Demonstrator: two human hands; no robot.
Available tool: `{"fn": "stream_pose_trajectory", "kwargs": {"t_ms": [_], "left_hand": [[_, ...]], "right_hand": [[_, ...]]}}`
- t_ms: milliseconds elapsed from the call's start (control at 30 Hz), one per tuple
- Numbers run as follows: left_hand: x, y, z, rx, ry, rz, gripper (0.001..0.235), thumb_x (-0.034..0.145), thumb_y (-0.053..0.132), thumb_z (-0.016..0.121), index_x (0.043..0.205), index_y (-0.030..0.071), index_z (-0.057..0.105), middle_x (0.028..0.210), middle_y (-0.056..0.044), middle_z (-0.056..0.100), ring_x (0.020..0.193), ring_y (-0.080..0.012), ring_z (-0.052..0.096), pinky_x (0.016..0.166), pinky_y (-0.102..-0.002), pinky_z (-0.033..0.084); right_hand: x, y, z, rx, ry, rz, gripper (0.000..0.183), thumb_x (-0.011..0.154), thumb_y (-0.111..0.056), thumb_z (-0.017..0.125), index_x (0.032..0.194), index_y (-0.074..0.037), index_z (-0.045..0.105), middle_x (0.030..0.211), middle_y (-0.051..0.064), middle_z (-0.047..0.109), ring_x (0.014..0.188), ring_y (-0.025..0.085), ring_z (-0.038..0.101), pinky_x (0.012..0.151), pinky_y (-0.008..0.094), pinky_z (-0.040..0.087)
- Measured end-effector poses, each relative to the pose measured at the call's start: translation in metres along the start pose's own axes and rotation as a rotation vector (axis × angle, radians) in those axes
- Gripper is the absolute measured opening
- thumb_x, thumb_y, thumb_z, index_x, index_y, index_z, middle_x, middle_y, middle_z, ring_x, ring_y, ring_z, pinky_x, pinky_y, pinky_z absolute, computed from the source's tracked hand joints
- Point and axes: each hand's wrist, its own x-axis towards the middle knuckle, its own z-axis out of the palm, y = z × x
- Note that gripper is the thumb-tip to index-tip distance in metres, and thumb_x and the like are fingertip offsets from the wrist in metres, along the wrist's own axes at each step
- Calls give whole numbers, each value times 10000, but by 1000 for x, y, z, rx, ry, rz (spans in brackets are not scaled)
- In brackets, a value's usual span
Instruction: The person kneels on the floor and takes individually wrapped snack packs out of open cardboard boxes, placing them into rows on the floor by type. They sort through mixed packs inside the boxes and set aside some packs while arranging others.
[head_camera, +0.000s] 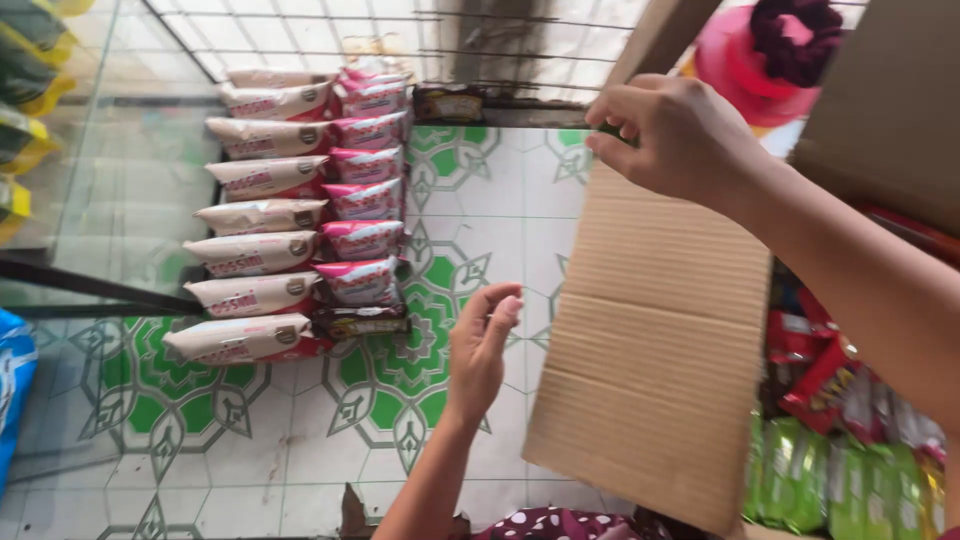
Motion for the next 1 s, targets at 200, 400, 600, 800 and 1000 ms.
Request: {"fn": "stream_pose_trajectory", "kwargs": {"t_ms": [200, 400, 600, 800, 1000], "left_hand": [[-52, 87, 47, 413, -128, 347, 248, 1013, 180, 654, 1207, 28, 676, 1233, -120, 692, 1124, -207, 655, 958, -327, 521], [-94, 113, 102, 628, -368, 412, 315, 927, 200, 743, 1203, 56, 694, 1321, -162, 655, 1253, -318, 652, 1041, -415, 513], [-125, 100, 144, 719, -626, 618, 376, 902, 236, 777, 1219, 61, 675, 1336, -176, 617, 1378, -399, 532, 1118, -507, 461], [-136, 65, 165, 781, -818, 743, 306, 933, 264, 766, 1163, 74, 699, 1213, -103, 679, 1257, -298, 624, 1148, -496, 411], [-134, 52, 170, 822, -745, 751, 285, 921, 284, 777, 1110, 81, 712, 1136, -56, 704, 1132, -233, 669, 1106, -457, 435]], "right_hand": [[-110, -2, -65, 108, 94, 147, 214, 994, -204, 747, 1123, -33, 737, 960, 107, 733, 841, 178, 751, 728, 330, 603], [-196, 1, -95, 97, 97, 256, 216, 949, -189, 765, 1093, -30, 745, 903, 112, 742, 774, 177, 740, 689, 325, 586], [-253, 16, -76, 141, 36, 314, 219, 922, -203, 748, 1062, -35, 752, 894, 138, 752, 820, 239, 755, 722, 359, 590], [-276, 23, -27, -42, -337, 427, 318, 910, -380, 693, 967, -83, 790, 874, 149, 752, 861, 354, 712, 804, 465, 559], [-257, 32, 6, -431, -160, 299, 507, 924, -538, 718, 871, -35, 755, 916, 152, 670, 952, 320, 631, 799, 421, 546]]}}
